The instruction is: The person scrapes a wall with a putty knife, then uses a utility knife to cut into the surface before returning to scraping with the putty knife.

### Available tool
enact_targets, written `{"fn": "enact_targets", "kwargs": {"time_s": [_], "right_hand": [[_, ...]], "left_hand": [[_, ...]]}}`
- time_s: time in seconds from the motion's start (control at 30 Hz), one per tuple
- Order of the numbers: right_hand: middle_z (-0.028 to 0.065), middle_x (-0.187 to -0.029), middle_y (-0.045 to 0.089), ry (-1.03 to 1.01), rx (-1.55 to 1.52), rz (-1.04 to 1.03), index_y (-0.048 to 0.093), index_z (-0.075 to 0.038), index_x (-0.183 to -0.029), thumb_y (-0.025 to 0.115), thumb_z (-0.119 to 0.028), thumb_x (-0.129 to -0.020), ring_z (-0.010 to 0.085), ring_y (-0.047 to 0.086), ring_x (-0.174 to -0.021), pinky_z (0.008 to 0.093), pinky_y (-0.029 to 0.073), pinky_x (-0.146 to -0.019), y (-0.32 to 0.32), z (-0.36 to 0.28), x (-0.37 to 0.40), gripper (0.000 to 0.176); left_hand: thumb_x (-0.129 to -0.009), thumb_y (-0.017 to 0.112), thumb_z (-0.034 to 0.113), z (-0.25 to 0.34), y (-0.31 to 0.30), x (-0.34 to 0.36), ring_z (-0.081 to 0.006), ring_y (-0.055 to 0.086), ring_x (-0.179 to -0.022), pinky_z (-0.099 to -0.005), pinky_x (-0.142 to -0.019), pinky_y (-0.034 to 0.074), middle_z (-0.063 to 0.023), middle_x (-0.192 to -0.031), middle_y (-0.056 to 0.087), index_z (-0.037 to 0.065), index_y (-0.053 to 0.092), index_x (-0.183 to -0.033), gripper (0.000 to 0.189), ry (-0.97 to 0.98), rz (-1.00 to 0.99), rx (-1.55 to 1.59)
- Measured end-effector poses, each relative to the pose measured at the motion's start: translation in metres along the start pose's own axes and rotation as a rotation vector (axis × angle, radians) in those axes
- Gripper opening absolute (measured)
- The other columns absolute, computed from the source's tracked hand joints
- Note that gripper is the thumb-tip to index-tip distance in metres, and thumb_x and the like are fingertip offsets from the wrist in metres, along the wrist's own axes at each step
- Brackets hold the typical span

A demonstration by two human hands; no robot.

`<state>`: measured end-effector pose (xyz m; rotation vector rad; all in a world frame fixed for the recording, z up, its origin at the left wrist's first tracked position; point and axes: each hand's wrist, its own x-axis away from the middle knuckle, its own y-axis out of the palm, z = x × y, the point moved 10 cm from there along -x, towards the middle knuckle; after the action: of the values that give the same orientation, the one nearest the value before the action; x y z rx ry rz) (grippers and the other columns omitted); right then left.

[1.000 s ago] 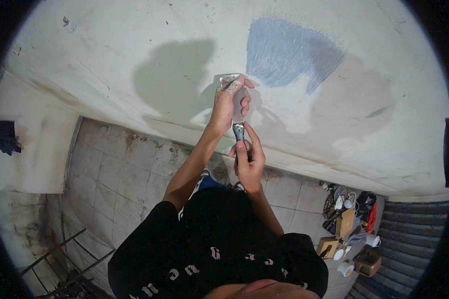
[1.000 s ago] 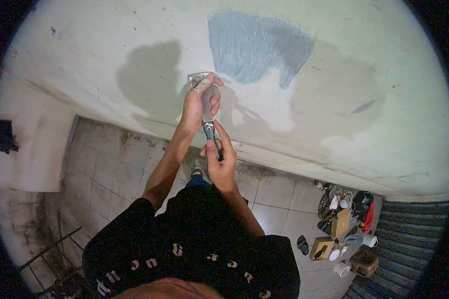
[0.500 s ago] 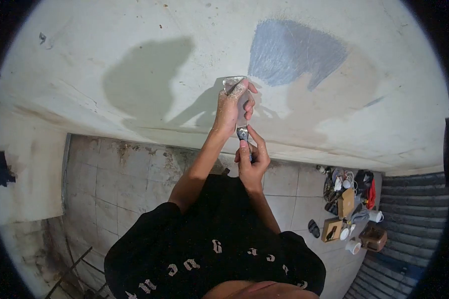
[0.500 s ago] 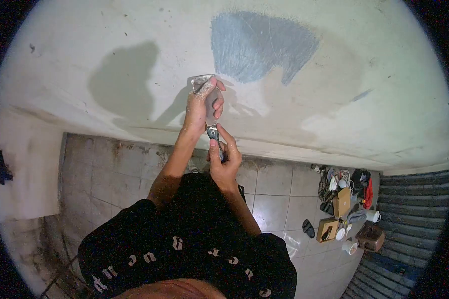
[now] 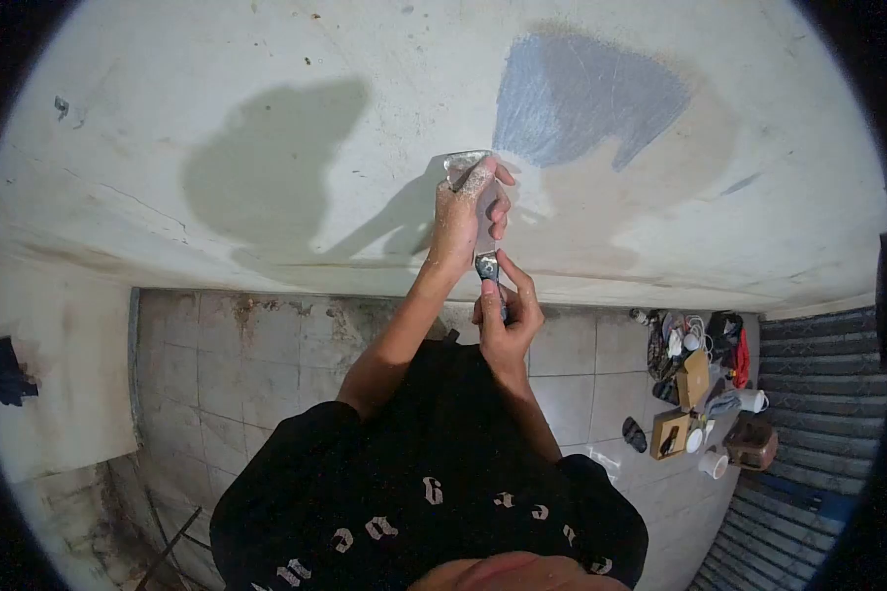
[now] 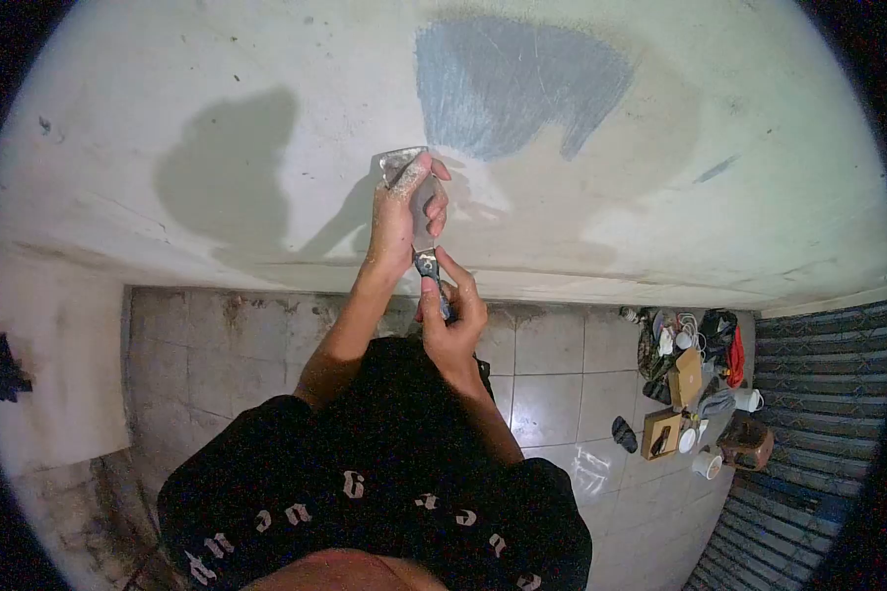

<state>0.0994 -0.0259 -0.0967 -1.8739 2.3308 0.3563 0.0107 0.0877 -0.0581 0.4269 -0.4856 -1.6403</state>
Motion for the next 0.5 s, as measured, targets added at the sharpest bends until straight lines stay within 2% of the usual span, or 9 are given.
{"fn": "enact_targets", "kwargs": {"time_s": [0.13, 0.23, 0.5], "right_hand": [[-0.0005, -0.067, 0.056, 0.022, -0.023, -0.017, 0.051, 0.002, -0.131, 0.058, -0.003, -0.093, 0.0040, 0.047, -0.054, 0.0204, 0.036, -0.049, -0.0003, 0.0012, 0.0026, 0.039], [-0.0004, -0.067, 0.056, 0.013, -0.047, 0.005, 0.050, 0.002, -0.131, 0.058, -0.003, -0.093, 0.0041, 0.047, -0.055, 0.0205, 0.036, -0.049, -0.0004, -0.0002, 0.0018, 0.039], [-0.0006, -0.067, 0.057, 0.031, -0.022, 0.000, 0.050, 0.003, -0.131, 0.058, -0.004, -0.093, 0.0037, 0.047, -0.055, 0.0202, 0.035, -0.050, -0.0036, -0.0005, 0.0017, 0.039]], "left_hand": [[-0.097, 0.052, 0.036, -0.0005, -0.0014, 0.0004, -0.0102, 0.040, -0.040, -0.0251, -0.039, 0.032, -0.0007, -0.052, 0.043, 0.004, 0.057, -0.086, 0.035, -0.007, 0.005, -0.011], [-0.097, 0.053, 0.038, 0.0000, -0.0015, -0.0011, -0.0112, 0.042, -0.038, -0.0248, -0.039, 0.032, -0.0011, -0.050, 0.044, 0.003, 0.058, -0.083, 0.037, 0.005, 0.008, -0.015], [-0.096, 0.053, 0.037, -0.0013, 0.0010, 0.0005, -0.0109, 0.040, -0.039, -0.0249, -0.039, 0.031, -0.0009, -0.050, 0.042, 0.003, 0.058, -0.085, 0.036, -0.008, 0.018, 0.003]]}}
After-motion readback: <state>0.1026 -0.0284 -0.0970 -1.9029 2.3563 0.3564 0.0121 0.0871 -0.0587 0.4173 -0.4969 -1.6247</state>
